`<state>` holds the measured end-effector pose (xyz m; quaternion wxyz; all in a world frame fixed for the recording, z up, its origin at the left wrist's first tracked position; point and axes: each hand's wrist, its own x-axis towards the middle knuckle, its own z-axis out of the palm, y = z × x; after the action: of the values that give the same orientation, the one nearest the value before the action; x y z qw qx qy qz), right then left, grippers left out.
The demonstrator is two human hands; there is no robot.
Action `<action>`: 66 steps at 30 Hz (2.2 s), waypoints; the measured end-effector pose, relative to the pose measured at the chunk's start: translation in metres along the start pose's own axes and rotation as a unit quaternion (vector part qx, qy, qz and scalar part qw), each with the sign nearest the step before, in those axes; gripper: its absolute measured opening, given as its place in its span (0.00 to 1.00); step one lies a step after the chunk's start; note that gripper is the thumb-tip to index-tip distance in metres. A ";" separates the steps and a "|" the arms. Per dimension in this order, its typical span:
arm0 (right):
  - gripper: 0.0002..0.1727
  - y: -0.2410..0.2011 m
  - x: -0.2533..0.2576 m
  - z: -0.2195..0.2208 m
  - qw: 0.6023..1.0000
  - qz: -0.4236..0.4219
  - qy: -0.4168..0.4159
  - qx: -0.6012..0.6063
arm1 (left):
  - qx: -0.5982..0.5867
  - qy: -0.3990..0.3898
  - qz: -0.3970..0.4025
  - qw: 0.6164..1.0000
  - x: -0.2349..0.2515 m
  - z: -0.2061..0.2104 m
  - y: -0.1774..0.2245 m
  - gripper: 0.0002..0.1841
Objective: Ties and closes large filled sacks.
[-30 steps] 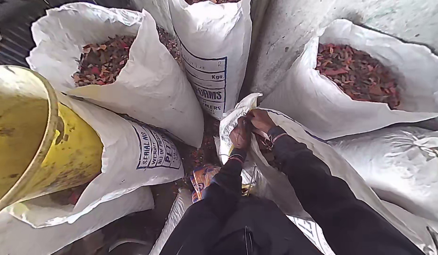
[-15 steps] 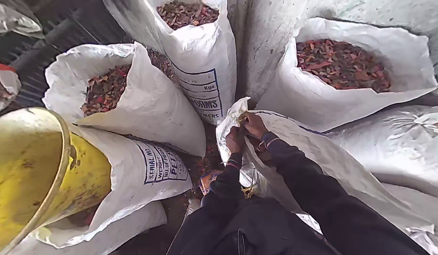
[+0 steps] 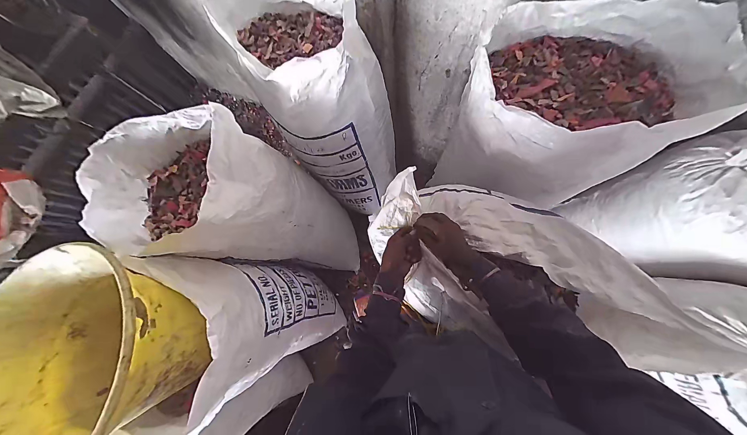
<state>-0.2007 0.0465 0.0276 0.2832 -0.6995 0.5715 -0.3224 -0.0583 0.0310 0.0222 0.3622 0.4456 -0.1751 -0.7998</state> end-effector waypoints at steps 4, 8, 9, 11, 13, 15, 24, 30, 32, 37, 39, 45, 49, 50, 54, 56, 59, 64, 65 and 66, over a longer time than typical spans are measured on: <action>0.10 0.000 0.004 -0.001 0.998 -0.013 0.002 -0.060 | -0.006 0.030 -0.007 1.000 0.006 0.006 0.005 0.15; 0.09 0.000 0.004 -0.002 0.989 -0.081 -0.003 -0.127 | 0.012 0.046 -0.020 0.999 0.006 0.007 0.007 0.15; 0.09 0.000 0.005 -0.004 0.985 -0.092 -0.022 -0.142 | 0.013 0.050 -0.026 0.998 0.006 0.007 0.008 0.14; 0.09 -0.001 0.008 -0.006 0.981 -0.108 -0.039 -0.159 | 0.012 0.057 -0.038 0.998 0.006 0.006 0.010 0.14; 0.06 -0.001 0.012 -0.007 0.975 -0.132 -0.041 -0.173 | 0.014 0.057 -0.051 0.997 0.005 0.004 0.011 0.13; 0.06 -0.003 0.016 -0.012 0.964 -0.150 -0.081 -0.205 | 0.018 0.056 -0.055 0.997 0.005 0.003 0.012 0.12; 0.10 -0.055 0.041 -0.046 0.922 0.191 -0.318 -0.114 | 0.156 0.031 0.024 0.987 0.005 0.005 0.003 0.10; 0.15 -0.020 0.008 -0.057 0.979 0.182 -0.090 -0.004 | 0.029 0.017 -0.034 0.999 0.006 -0.001 0.010 0.09; 0.18 -0.014 0.004 -0.045 0.983 0.111 -0.109 -0.099 | 0.008 0.007 -0.041 0.999 0.008 -0.001 0.011 0.09; 0.14 0.000 0.003 -0.016 0.986 -0.016 -0.069 -0.152 | 0.005 0.005 -0.052 0.999 0.010 -0.004 0.012 0.11; 0.12 -0.003 0.003 -0.011 0.985 -0.040 -0.047 -0.164 | 0.008 0.008 -0.057 0.998 0.009 -0.004 0.012 0.10; 0.09 -0.042 0.011 -0.026 0.994 -0.004 -0.077 -0.076 | 0.009 -0.003 -0.047 0.999 0.009 -0.004 0.011 0.12; 0.16 -0.038 0.007 -0.058 0.961 0.166 0.040 0.218 | -0.008 -0.010 -0.048 0.999 0.010 -0.005 0.009 0.11; 0.19 -0.027 0.005 -0.064 0.954 0.191 0.079 0.216 | -0.019 -0.008 -0.051 0.998 0.011 -0.005 0.009 0.10; 0.15 -0.015 -0.014 -0.051 0.974 0.181 -0.015 -0.138 | -0.044 -0.002 -0.057 0.997 0.012 -0.005 0.011 0.12; 0.12 -0.022 -0.025 -0.029 0.967 0.106 -0.015 -0.233 | -0.039 -0.006 -0.053 0.998 0.011 -0.005 0.008 0.13; 0.13 -0.037 -0.022 -0.002 0.967 0.102 -0.002 -0.234 | -0.033 0.010 -0.051 0.998 0.007 -0.003 0.010 0.12; 0.15 -0.046 -0.004 0.024 0.964 0.174 0.053 -0.196 | 0.019 0.043 -0.075 0.996 0.009 0.002 0.015 0.08; 0.15 -0.047 0.000 0.027 0.961 0.201 0.065 -0.176 | 0.028 0.037 -0.078 0.996 0.009 0.001 0.016 0.08; 0.14 -0.050 0.004 0.029 0.958 0.233 0.077 -0.149 | 0.030 0.021 -0.078 0.996 0.010 -0.002 0.016 0.08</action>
<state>-0.1471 0.0524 0.0484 0.1981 -0.5542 0.7804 -0.2114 -0.0530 0.0125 0.0251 0.2889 0.4851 -0.1565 -0.8104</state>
